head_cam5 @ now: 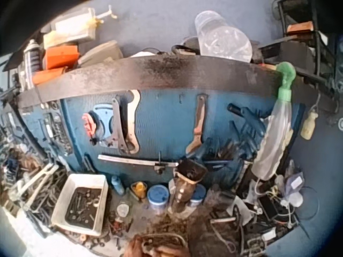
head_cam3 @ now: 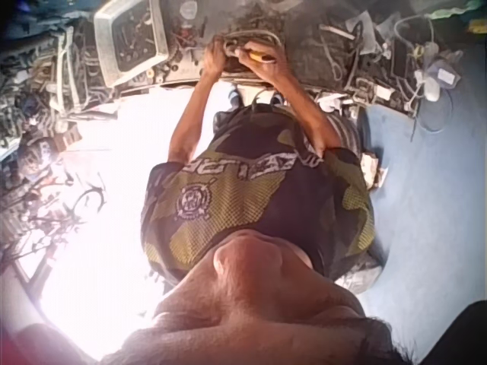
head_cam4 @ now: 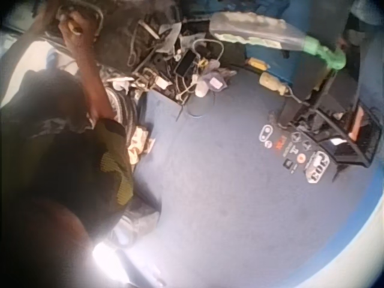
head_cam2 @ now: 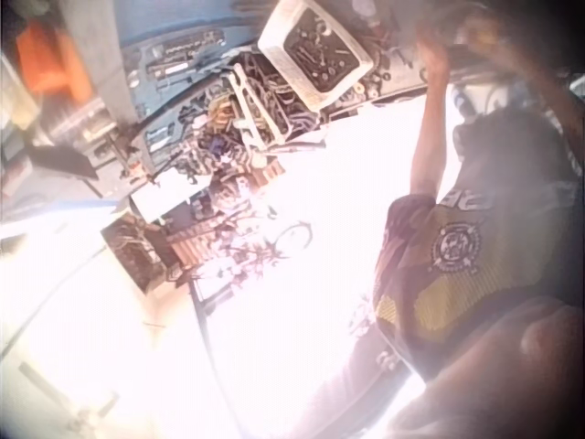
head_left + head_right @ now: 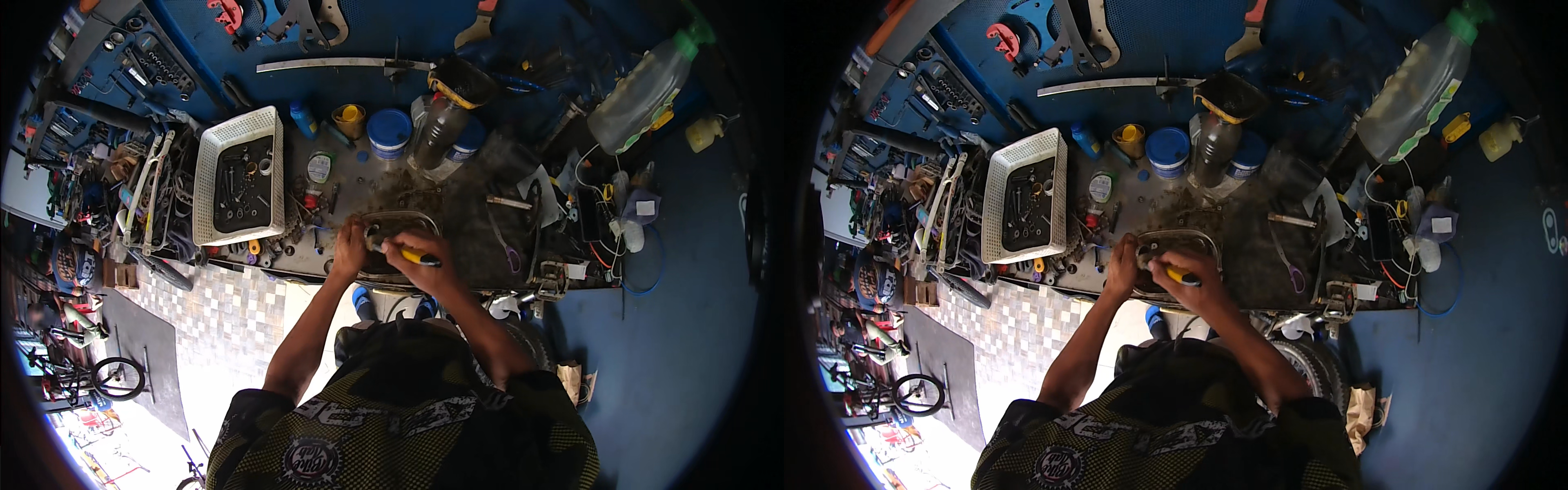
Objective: The person scrubs a small cylindrical metal part with a yellow-handled brush over a metal tray on a workbench. The person repeatedly rotates the part and scrubs its exterior and interior surfaces. The person places the part into a white basket on the workbench.
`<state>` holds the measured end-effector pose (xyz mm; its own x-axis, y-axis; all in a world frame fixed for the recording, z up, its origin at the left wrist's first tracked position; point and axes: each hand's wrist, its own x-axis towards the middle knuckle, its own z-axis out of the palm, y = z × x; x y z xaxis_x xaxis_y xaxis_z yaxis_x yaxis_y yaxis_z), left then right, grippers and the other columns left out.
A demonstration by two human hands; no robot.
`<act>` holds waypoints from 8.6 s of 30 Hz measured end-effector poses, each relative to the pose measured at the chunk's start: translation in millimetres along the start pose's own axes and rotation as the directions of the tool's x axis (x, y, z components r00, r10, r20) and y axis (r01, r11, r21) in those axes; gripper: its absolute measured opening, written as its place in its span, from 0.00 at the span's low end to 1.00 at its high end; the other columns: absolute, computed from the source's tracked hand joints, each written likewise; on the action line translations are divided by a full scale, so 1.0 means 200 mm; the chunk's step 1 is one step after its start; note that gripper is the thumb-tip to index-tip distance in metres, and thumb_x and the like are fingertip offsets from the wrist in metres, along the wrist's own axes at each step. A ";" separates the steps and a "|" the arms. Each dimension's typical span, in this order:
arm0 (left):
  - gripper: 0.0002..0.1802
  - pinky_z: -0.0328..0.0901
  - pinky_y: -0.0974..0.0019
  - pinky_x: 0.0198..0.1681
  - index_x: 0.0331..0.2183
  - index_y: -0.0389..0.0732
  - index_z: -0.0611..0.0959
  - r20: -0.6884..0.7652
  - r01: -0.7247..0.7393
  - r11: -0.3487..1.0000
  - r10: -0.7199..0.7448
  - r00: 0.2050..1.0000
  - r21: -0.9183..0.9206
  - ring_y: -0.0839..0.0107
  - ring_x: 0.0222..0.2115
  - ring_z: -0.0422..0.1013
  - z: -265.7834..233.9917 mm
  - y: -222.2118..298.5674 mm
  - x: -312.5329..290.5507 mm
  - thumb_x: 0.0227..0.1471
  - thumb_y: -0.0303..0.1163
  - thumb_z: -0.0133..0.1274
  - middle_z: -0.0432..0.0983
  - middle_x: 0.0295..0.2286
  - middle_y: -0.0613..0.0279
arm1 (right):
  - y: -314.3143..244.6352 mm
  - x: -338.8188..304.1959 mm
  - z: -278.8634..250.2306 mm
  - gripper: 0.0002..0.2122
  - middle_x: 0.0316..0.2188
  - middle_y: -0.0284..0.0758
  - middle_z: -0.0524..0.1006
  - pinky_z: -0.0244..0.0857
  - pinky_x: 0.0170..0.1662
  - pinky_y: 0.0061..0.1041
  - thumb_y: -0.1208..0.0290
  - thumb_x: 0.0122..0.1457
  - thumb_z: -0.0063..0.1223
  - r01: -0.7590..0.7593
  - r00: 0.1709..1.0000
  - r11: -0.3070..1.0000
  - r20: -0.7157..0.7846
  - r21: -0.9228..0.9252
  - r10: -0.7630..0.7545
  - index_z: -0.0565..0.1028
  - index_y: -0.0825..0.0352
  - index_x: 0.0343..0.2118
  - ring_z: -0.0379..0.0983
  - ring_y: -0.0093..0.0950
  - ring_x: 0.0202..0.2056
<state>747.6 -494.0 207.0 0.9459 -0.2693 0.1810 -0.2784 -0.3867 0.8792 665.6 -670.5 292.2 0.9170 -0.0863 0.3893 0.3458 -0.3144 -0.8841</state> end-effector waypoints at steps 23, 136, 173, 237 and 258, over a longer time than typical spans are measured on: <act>0.18 0.60 0.65 0.16 0.40 0.39 0.78 0.200 0.520 0.730 -0.485 0.851 -0.444 0.72 0.15 0.64 -0.02 0.01 0.02 0.67 0.40 0.39 0.69 0.23 0.60 | -0.01 -0.03 -0.02 0.06 0.31 0.37 0.82 0.73 0.35 0.26 0.75 0.57 0.70 0.027 1.000 0.984 -0.003 -0.174 -0.028 0.82 0.69 0.35 0.81 0.28 0.31; 0.15 0.63 0.63 0.18 0.46 0.35 0.80 0.319 0.276 0.957 -0.235 0.918 -0.087 0.68 0.21 0.71 -0.08 -0.13 0.03 0.59 0.26 0.45 0.78 0.33 0.54 | 0.01 0.06 -0.12 0.08 0.34 0.37 0.83 0.74 0.37 0.29 0.75 0.56 0.70 0.130 0.959 0.987 0.265 -0.094 -0.101 0.83 0.67 0.37 0.83 0.32 0.35; 0.12 0.64 0.64 0.19 0.41 0.40 0.78 0.383 0.488 0.751 -0.334 0.861 -0.444 0.68 0.22 0.70 -0.08 -0.15 -0.03 0.70 0.39 0.49 0.74 0.27 0.63 | 0.07 0.00 0.01 0.08 0.31 0.40 0.82 0.72 0.36 0.28 0.68 0.61 0.66 0.057 0.990 0.998 0.131 -0.025 -0.053 0.82 0.67 0.36 0.81 0.33 0.32; 0.35 0.68 0.61 0.23 0.41 0.37 0.83 -0.001 0.435 0.864 -0.450 0.893 -0.253 0.65 0.22 0.72 -0.05 0.01 -0.03 0.71 0.59 0.36 0.75 0.24 0.53 | 0.07 0.00 0.12 0.09 0.20 0.29 0.73 0.63 0.29 0.23 0.66 0.66 0.61 -0.239 0.969 0.971 -0.063 -0.017 0.237 0.79 0.67 0.34 0.65 0.15 0.25; 0.35 0.68 0.63 0.22 0.39 0.37 0.82 -0.008 0.394 0.875 -0.412 0.911 -0.281 0.68 0.27 0.75 -0.02 0.07 -0.02 0.72 0.59 0.37 0.78 0.29 0.56 | 0.09 -0.01 0.09 0.12 0.20 0.27 0.73 0.63 0.30 0.22 0.64 0.67 0.61 -0.372 0.928 0.928 -0.037 -0.029 0.371 0.78 0.69 0.32 0.65 0.15 0.24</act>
<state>741.1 -494.6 221.6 0.9778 -0.0789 -0.1939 0.1754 -0.1967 0.9646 673.1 -658.7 271.5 0.9719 -0.2314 0.0430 -0.0260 -0.2872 -0.9575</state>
